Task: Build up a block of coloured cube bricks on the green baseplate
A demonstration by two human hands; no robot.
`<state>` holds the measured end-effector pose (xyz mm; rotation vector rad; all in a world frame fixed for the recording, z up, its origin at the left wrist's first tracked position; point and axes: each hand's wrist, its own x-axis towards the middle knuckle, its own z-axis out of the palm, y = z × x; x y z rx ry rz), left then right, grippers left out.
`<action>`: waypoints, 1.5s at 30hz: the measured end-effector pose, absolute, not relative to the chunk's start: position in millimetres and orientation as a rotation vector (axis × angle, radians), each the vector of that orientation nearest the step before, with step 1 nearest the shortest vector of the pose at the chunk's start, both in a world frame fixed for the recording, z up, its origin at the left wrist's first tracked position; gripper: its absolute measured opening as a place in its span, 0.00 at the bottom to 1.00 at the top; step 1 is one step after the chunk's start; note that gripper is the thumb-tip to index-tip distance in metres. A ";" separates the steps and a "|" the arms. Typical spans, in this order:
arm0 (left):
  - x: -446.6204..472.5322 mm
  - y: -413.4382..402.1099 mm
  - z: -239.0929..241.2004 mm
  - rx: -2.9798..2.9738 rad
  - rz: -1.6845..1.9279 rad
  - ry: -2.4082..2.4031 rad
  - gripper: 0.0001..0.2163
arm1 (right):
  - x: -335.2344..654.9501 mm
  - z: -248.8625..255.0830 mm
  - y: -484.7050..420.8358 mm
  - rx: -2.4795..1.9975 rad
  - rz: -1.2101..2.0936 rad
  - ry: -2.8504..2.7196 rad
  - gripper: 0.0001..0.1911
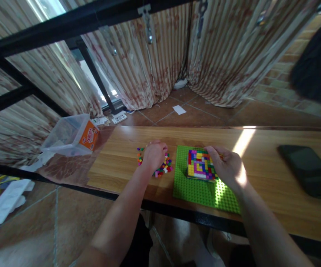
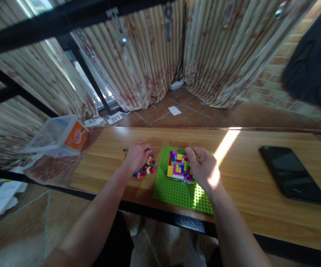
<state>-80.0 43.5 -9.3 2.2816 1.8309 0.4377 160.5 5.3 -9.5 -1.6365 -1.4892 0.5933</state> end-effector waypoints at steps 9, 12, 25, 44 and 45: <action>-52.1 24.4 -1.3 2.068 1.007 1.410 0.07 | 159.6 -9.2 7.3 -1.602 0.556 -1.513 0.21; -39.2 15.8 -0.5 2.058 1.097 1.335 0.08 | 158.7 -9.7 7.5 -1.588 0.545 -1.518 0.21; -18.7 5.9 0.3 2.342 0.993 1.404 0.07 | 155.8 -5.9 7.5 -1.537 0.561 -1.534 0.20; -13.8 5.8 -8.6 2.208 1.172 1.497 0.06 | 155.4 -8.7 7.6 -1.492 0.531 -1.536 0.16; -13.0 6.6 -10.6 2.164 1.199 1.482 0.06 | 155.5 -8.7 7.7 -1.494 0.533 -1.533 0.16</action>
